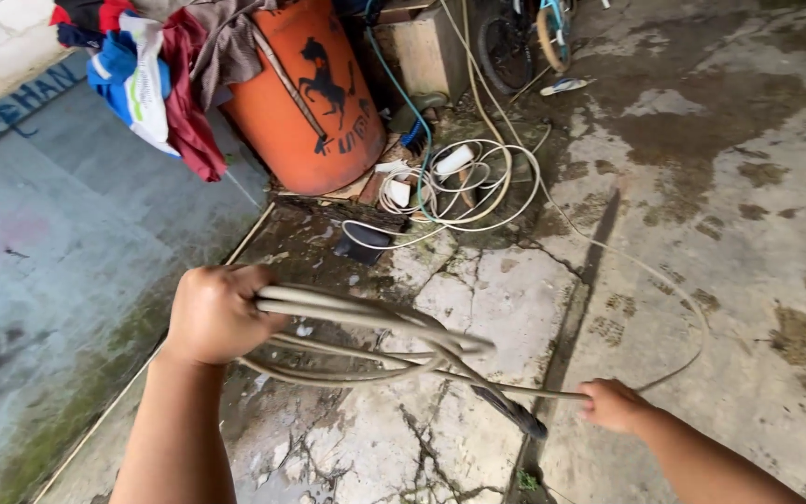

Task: Organizing and coiling a pressure washer hose, and attaching the spray gun components.

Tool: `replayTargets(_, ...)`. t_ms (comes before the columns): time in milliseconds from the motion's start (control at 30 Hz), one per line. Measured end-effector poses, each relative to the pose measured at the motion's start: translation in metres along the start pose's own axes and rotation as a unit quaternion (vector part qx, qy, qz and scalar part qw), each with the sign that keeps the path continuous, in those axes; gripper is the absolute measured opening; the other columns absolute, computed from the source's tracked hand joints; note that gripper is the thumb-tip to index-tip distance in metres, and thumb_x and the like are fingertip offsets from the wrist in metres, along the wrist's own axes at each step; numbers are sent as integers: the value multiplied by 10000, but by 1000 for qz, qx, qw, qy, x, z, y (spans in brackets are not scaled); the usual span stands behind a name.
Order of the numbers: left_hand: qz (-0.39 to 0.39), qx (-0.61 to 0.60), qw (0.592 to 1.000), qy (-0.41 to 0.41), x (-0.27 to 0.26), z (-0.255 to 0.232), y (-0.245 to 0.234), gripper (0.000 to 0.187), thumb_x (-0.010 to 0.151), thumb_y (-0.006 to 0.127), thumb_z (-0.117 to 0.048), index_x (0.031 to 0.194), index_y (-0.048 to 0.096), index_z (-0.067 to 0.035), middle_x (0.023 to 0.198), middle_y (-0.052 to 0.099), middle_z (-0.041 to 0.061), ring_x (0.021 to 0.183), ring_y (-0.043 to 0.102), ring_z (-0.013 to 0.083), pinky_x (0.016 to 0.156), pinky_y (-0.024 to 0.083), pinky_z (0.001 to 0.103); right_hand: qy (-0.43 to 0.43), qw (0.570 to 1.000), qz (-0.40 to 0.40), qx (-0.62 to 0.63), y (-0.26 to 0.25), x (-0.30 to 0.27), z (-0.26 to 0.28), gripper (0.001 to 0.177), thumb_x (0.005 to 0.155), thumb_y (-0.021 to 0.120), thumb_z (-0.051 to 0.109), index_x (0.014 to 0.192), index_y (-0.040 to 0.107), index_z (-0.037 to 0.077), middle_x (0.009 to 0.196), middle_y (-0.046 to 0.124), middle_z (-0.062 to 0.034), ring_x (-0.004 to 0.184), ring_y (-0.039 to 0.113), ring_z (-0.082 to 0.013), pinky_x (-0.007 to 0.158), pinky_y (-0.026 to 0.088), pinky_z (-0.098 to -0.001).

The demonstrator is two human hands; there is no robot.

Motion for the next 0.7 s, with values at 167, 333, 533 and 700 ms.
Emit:
replayTargets(167,66,46,975,-208,-3,38,23,153,595,717,-310,685,661,-200,471,515,11,502,489,252,568,473,385,272,944,-131,131,-25,-40,-159,527,955,583,464,1461,519,328,1509,398,-11,1316,548,-323,1037,530,-417)
replayTargets(333,89,-1,960,-267,-4,24,55,209,628,704,-337,819,768,-278,590,659,40,590,615,258,641,534,408,254,714,-457,466,-75,-127,-227,389,688,799,-58,1009,719,147,865,729,-120,679,676,-251,530,485,-391)
replayTargets(533,57,-58,995,-63,21,-60,122,178,845,631,-178,691,682,-253,469,536,-127,355,457,26,294,357,189,-143,431,-430,780,-201,-246,-101,360,896,451,2,996,537,337,853,521,-48,720,468,-170,626,412,-338)
replayTargets(700,23,-115,993,14,27,-119,190,226,565,566,-5,569,562,-231,461,433,-109,416,415,50,339,355,196,-147,613,-543,555,-269,-308,8,413,1044,489,140,1446,473,234,705,476,13,460,320,-66,386,254,-212)
Point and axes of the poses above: each hand's wrist, its own x-axis towards the middle knuckle, its own y-axis out of the palm, z = x × y, the point moved 8 cm from there along x, towards the middle knuckle
